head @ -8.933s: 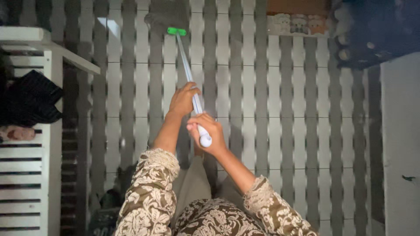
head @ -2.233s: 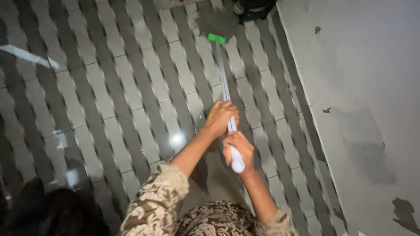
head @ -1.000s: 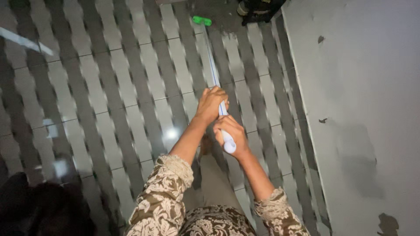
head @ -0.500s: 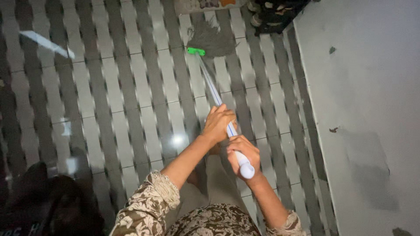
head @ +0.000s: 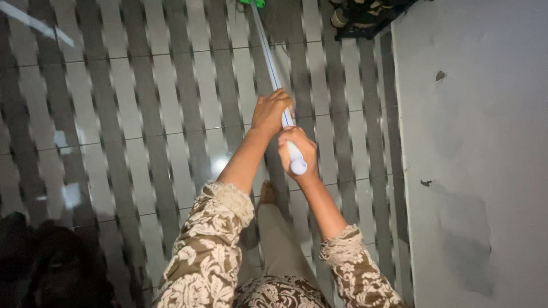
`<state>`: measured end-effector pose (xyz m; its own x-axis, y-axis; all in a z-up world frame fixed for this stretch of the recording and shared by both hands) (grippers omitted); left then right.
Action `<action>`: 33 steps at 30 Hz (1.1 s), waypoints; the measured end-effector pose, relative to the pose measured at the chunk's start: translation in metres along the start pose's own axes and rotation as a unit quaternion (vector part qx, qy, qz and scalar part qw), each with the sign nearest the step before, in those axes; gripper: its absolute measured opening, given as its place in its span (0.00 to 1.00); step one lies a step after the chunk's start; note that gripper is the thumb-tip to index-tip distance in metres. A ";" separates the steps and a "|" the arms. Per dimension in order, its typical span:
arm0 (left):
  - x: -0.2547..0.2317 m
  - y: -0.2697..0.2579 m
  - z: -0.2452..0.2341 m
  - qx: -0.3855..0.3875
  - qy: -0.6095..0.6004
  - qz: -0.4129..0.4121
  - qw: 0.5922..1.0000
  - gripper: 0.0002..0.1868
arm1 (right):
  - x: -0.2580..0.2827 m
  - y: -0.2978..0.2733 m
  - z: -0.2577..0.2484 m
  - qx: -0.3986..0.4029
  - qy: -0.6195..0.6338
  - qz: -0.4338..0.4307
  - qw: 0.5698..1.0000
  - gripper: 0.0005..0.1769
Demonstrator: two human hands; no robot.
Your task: The person is mopping a tiled floor using a mop, moving the mop head back and forth across the wet surface.
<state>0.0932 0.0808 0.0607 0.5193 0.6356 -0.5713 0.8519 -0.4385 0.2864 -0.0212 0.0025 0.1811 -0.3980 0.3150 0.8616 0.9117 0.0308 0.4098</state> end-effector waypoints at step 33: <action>-0.012 -0.227 -0.167 -0.016 0.048 -0.045 0.998 0.07 | 0.158 -0.114 0.131 0.128 0.102 -0.038 0.986 0.05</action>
<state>-0.0951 0.2787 0.1305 0.4436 0.7300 -0.5199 0.8962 -0.3581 0.2619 -0.1748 0.1731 0.2314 -0.4548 0.1061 0.8842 0.8639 0.2937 0.4091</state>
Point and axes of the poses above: each hand's wrist, its own y-axis towards the middle knuckle, its own z-axis out of the palm, x = y × z, the point moved 4 cm from there along y, towards the middle knuckle, and after that the axes turned 2 degrees about y, right-handed, at the moved point
